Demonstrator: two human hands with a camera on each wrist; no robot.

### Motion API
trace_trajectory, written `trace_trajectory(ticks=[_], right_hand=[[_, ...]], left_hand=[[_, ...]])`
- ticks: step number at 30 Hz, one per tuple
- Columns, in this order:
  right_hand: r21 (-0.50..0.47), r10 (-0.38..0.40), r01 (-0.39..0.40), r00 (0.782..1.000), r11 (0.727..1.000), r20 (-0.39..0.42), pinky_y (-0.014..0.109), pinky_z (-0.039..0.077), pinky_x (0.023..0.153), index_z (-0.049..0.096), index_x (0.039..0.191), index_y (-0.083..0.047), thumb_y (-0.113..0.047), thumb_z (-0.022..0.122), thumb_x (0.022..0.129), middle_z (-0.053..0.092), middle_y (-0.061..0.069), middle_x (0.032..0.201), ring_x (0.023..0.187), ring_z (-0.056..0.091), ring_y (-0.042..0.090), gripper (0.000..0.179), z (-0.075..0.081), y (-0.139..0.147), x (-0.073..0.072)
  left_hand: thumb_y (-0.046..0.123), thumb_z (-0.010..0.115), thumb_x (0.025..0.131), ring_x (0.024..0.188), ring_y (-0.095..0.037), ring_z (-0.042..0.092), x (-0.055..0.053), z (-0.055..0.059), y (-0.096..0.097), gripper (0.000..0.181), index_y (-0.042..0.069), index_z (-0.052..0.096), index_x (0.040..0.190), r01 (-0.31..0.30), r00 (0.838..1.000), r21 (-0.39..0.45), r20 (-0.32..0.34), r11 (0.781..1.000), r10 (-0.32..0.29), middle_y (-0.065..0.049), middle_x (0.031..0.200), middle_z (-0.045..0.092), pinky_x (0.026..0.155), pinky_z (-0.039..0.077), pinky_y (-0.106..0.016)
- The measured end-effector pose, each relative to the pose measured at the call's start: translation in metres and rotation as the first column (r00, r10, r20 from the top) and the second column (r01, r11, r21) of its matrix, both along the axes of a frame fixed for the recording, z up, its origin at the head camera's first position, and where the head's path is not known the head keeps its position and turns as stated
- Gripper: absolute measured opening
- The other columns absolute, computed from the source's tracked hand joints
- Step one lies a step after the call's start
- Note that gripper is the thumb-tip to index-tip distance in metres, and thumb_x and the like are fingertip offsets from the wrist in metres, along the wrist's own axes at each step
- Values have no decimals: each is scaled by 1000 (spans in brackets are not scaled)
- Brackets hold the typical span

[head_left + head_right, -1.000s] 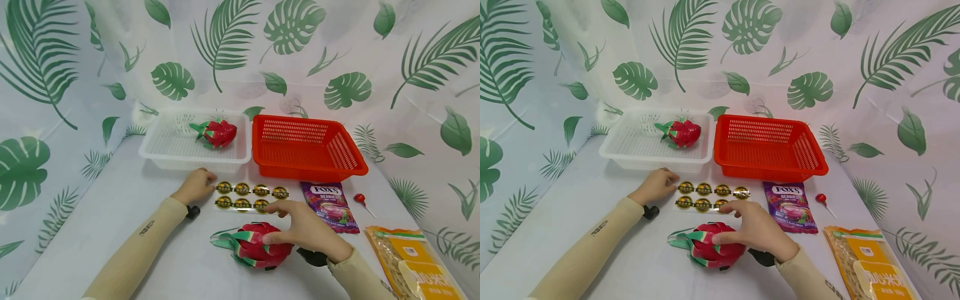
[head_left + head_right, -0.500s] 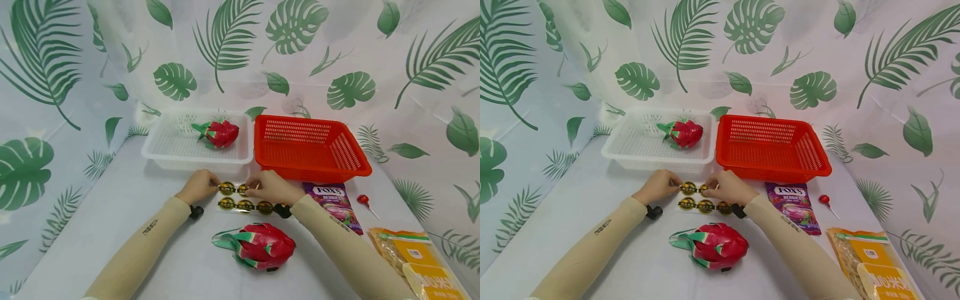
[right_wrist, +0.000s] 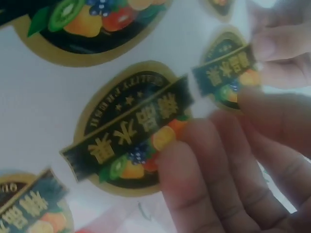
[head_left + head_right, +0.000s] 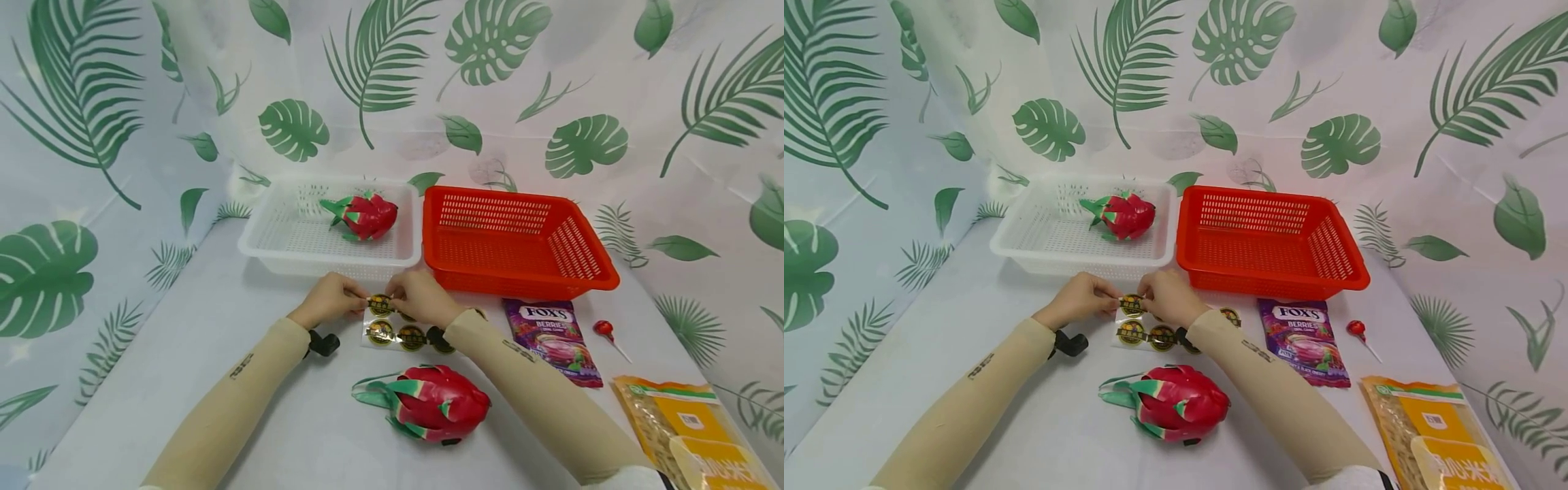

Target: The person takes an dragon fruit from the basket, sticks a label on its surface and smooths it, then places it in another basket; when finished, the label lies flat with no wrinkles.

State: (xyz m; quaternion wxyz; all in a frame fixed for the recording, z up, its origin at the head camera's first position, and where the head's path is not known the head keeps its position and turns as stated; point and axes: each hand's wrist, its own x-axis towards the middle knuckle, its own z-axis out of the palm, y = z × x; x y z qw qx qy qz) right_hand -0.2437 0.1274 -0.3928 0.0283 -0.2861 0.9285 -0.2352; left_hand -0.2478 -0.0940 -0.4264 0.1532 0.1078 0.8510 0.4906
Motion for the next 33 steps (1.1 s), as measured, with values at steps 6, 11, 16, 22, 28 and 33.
trace_trajectory(ticks=[6,11,16,22,28,33], right_hand=[[-18,-10,10,1000,1000,-18,27,56,70,79,89,-8,-2,76,90,77,5,80,72,65,12,7,-1,-1,-3],[-46,-16,14,999,999,-33,25,55,68,80,88,-7,-1,77,90,77,5,79,71,64,11,7,-3,1,-2],[-55,-18,16,999,998,-41,26,55,69,81,91,-6,-2,77,90,77,6,82,73,64,12,5,-3,2,-1],[-58,-24,22,999,998,-33,28,58,73,82,94,-6,-3,77,91,79,5,85,77,65,13,7,-3,2,1],[-67,-19,16,999,998,-50,31,61,79,82,96,-7,-5,77,91,80,4,90,83,68,15,7,-2,4,4],[-89,-13,10,999,996,-33,29,59,77,81,94,-8,-6,78,91,79,3,89,82,65,13,5,3,9,8]], left_hand=[[5,73,94,74,-15,77,0,-1,1,16,-2,78,109,-5,1000,38,27,999,4,-14,92,80,70,64,-31],[5,73,95,73,-14,76,-2,-3,2,17,-3,78,109,-1,1000,56,29,998,0,-15,91,80,71,64,-30],[5,73,95,72,-13,76,-2,-3,1,18,-3,77,111,-3,1000,74,31,997,1,-14,91,80,70,64,-29],[3,72,96,73,-11,74,-1,-3,0,18,-4,77,111,-6,1000,93,28,996,3,-16,93,80,70,64,-29],[0,70,95,74,-12,74,0,-6,-1,16,-5,77,110,-25,999,100,27,995,23,-18,95,79,72,65,-30],[0,71,94,73,-11,73,-2,-10,0,15,-4,77,106,-41,999,71,-6,997,41,-15,89,79,70,64,-28]])
